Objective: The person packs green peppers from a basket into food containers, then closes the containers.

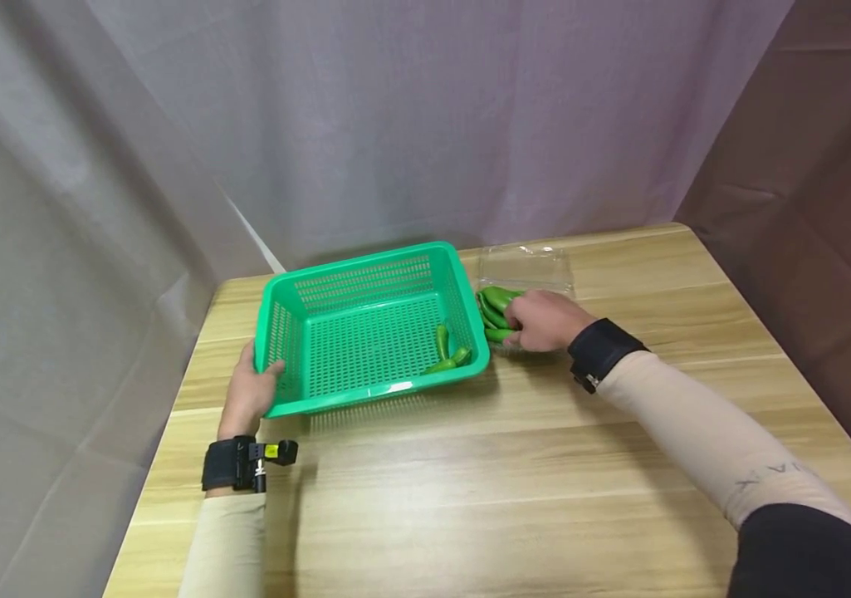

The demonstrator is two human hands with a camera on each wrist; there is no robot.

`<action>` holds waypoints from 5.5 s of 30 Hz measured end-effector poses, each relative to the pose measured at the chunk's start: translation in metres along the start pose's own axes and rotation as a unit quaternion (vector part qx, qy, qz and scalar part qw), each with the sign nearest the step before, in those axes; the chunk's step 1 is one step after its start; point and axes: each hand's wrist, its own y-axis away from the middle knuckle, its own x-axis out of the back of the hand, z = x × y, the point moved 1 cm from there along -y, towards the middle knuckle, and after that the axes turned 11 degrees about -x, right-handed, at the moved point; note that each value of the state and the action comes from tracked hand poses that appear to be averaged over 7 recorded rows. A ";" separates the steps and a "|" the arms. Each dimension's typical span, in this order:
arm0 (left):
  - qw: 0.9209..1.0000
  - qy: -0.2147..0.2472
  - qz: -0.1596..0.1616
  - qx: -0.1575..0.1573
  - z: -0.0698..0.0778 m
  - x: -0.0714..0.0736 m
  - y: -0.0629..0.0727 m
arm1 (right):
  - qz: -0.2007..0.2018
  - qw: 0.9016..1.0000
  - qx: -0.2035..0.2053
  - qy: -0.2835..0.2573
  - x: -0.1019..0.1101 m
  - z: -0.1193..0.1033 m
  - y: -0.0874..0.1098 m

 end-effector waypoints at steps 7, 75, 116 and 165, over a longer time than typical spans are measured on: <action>1.000 -0.004 -0.002 -0.002 0.003 0.000 0.001 | -0.045 0.992 -0.004 -0.115 0.011 0.012 0.008; 1.000 0.010 0.012 0.000 0.006 0.000 0.007 | -0.016 0.995 0.075 0.057 0.035 -0.094 -0.060; 1.000 0.010 -0.012 -0.004 0.010 -0.017 -0.006 | -0.079 0.989 0.121 0.015 0.088 -0.078 -0.055; 1.000 -0.009 0.010 0.001 -0.023 0.030 -0.004 | 0.017 0.999 -0.002 -0.037 0.013 -0.017 -0.031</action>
